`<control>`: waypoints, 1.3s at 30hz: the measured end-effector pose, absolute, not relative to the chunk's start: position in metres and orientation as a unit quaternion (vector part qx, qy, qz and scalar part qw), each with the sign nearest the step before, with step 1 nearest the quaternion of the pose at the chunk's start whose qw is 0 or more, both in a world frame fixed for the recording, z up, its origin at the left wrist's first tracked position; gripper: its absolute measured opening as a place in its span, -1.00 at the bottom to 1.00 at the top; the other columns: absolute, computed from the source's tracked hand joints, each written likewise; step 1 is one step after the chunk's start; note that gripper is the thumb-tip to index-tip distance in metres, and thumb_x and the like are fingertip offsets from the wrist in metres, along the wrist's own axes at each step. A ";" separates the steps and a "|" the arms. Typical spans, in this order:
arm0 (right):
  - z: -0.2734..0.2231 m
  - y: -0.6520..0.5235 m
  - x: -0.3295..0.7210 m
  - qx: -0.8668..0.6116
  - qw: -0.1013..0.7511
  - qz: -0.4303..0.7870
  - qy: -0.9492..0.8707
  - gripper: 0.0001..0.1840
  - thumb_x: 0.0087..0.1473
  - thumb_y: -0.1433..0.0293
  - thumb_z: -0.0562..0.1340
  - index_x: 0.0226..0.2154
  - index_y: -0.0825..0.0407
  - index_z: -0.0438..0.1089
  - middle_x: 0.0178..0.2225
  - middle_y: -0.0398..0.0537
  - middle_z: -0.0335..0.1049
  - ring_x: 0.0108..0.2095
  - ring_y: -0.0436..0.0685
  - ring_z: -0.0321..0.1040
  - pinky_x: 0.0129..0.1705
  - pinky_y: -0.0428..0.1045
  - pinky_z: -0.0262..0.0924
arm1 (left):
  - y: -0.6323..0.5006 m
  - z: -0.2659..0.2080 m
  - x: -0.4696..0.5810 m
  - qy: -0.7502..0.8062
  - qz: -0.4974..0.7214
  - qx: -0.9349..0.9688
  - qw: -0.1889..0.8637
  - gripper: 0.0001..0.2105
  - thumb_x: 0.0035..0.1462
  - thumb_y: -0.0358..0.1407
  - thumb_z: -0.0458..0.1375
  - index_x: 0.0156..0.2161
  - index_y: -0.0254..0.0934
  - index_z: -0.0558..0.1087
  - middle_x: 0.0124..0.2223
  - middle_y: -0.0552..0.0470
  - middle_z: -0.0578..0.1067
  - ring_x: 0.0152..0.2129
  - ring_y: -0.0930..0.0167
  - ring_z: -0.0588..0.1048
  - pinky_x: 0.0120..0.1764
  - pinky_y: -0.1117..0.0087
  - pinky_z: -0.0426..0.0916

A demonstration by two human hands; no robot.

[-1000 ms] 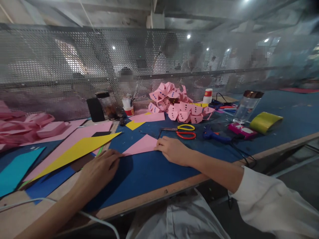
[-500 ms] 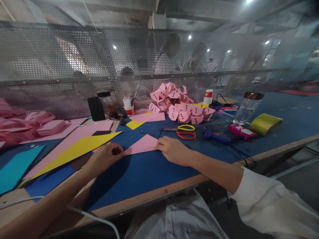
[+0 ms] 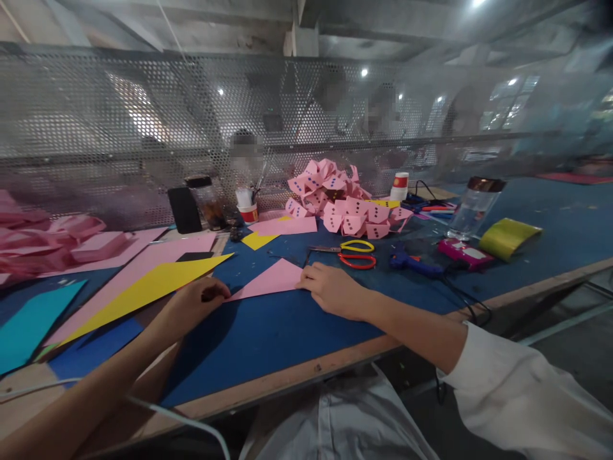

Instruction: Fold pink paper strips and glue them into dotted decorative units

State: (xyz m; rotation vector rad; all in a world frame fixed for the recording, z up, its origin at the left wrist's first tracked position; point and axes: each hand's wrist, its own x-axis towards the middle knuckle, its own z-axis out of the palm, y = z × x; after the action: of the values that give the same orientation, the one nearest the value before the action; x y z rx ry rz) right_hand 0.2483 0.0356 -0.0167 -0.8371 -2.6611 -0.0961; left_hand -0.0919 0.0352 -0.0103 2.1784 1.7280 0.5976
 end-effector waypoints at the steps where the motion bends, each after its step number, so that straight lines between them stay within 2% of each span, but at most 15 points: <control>1: -0.017 0.036 0.248 -0.295 0.175 -0.034 -0.939 -0.64 0.18 0.61 0.12 -0.01 0.09 0.45 -0.04 0.05 0.37 -0.10 0.15 0.22 -0.07 0.03 0.23 | 0.034 -0.011 -0.094 0.601 0.212 0.757 0.148 -0.81 0.04 -0.24 0.10 -0.34 -0.25 0.52 -0.31 0.05 0.60 -0.32 0.29 0.52 -0.14 0.34 0.35; 7: -0.019 0.037 0.248 -0.288 0.178 -0.038 -0.940 -0.65 0.20 0.60 0.12 -0.02 0.09 0.46 -0.06 0.06 0.37 -0.10 0.15 0.23 -0.05 0.03 0.23 | 0.025 -0.014 -0.097 0.601 0.240 0.746 0.158 -0.77 0.09 -0.23 0.07 -0.27 -0.29 0.52 -0.23 -0.01 0.61 -0.24 0.27 0.53 -0.13 0.34 0.38; 10: -0.019 0.037 0.248 -0.287 0.180 -0.040 -0.940 -0.65 0.19 0.60 0.12 -0.03 0.10 0.46 -0.06 0.05 0.38 -0.10 0.15 0.22 -0.06 0.03 0.22 | 0.026 -0.017 -0.094 0.609 0.251 0.737 0.153 -0.71 0.14 -0.11 0.10 -0.26 -0.29 0.53 -0.24 -0.03 0.61 -0.25 0.25 0.53 -0.14 0.32 0.37; 14: -0.018 0.036 0.247 -0.296 0.179 -0.039 -0.938 -0.65 0.18 0.60 0.12 -0.04 0.09 0.46 -0.06 0.03 0.38 -0.10 0.16 0.22 -0.07 0.03 0.23 | 0.031 -0.018 -0.088 0.612 0.227 0.750 0.108 -0.67 0.08 0.00 0.17 -0.32 -0.25 0.52 -0.32 -0.02 0.59 -0.34 0.25 0.52 -0.24 0.33 0.35; 17: -0.017 0.036 0.247 -0.298 0.178 -0.037 -0.937 -0.65 0.18 0.60 0.12 -0.03 0.09 0.46 -0.05 0.03 0.38 -0.10 0.16 0.22 -0.07 0.03 0.22 | 0.033 -0.017 -0.087 0.600 0.217 0.763 0.103 -0.72 0.10 -0.05 0.15 -0.34 -0.24 0.52 -0.34 -0.03 0.58 -0.35 0.26 0.52 -0.26 0.34 0.35; 22: -0.018 0.037 0.247 -0.295 0.175 -0.043 -0.939 -0.65 0.18 0.60 0.12 -0.04 0.09 0.46 -0.05 0.04 0.38 -0.11 0.15 0.22 -0.07 0.03 0.22 | 0.032 -0.019 -0.095 0.594 0.223 0.767 0.097 -0.80 0.08 -0.20 0.11 -0.30 -0.24 0.53 -0.27 -0.04 0.61 -0.29 0.24 0.52 -0.18 0.32 0.36; 27: -0.019 0.038 0.247 -0.299 0.184 -0.044 -0.935 -0.67 0.20 0.59 0.13 -0.05 0.07 0.47 -0.07 0.04 0.39 -0.12 0.14 0.25 -0.10 0.01 0.22 | 0.021 -0.018 -0.091 0.553 0.232 0.800 0.005 -0.81 0.11 -0.29 0.06 -0.23 -0.21 0.50 -0.14 -0.06 0.55 -0.14 0.21 0.48 -0.05 0.24 0.32; 31: -0.021 0.041 0.245 -0.302 0.208 -0.033 -0.930 -0.77 0.29 0.45 0.13 -0.09 0.06 0.49 -0.10 0.04 0.40 -0.10 0.14 0.28 -0.05 0.01 0.22 | 0.016 -0.011 -0.071 0.491 0.248 0.835 -0.011 -0.80 0.26 -0.19 0.05 -0.16 -0.19 0.48 -0.09 -0.06 0.52 -0.11 0.24 0.46 -0.06 0.27 0.33; 35: -0.022 0.046 0.242 -0.315 0.230 0.005 -0.921 -0.79 0.30 0.36 0.18 -0.12 0.05 0.51 -0.15 0.02 0.42 -0.10 0.13 0.32 -0.01 0.01 0.21 | 0.026 -0.006 -0.051 0.430 0.219 0.875 0.017 -0.81 0.27 -0.14 0.10 -0.17 -0.14 0.52 -0.11 0.00 0.53 -0.14 0.28 0.48 -0.06 0.30 0.33; 39: -0.023 0.050 0.241 -0.319 0.249 0.037 -0.914 -0.81 0.27 0.35 0.23 -0.15 0.04 0.53 -0.17 0.00 0.43 -0.11 0.11 0.34 -0.02 -0.01 0.20 | 0.041 -0.008 -0.043 0.425 0.182 0.884 0.074 -0.79 0.28 -0.15 0.11 -0.27 -0.18 0.52 -0.20 0.03 0.53 -0.25 0.34 0.50 -0.18 0.37 0.35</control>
State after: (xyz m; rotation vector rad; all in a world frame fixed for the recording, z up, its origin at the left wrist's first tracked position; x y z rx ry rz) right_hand 0.2411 0.0499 -0.0231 -0.8696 -2.4882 0.0997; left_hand -0.0430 0.0406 -0.0080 2.6522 1.2751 0.5465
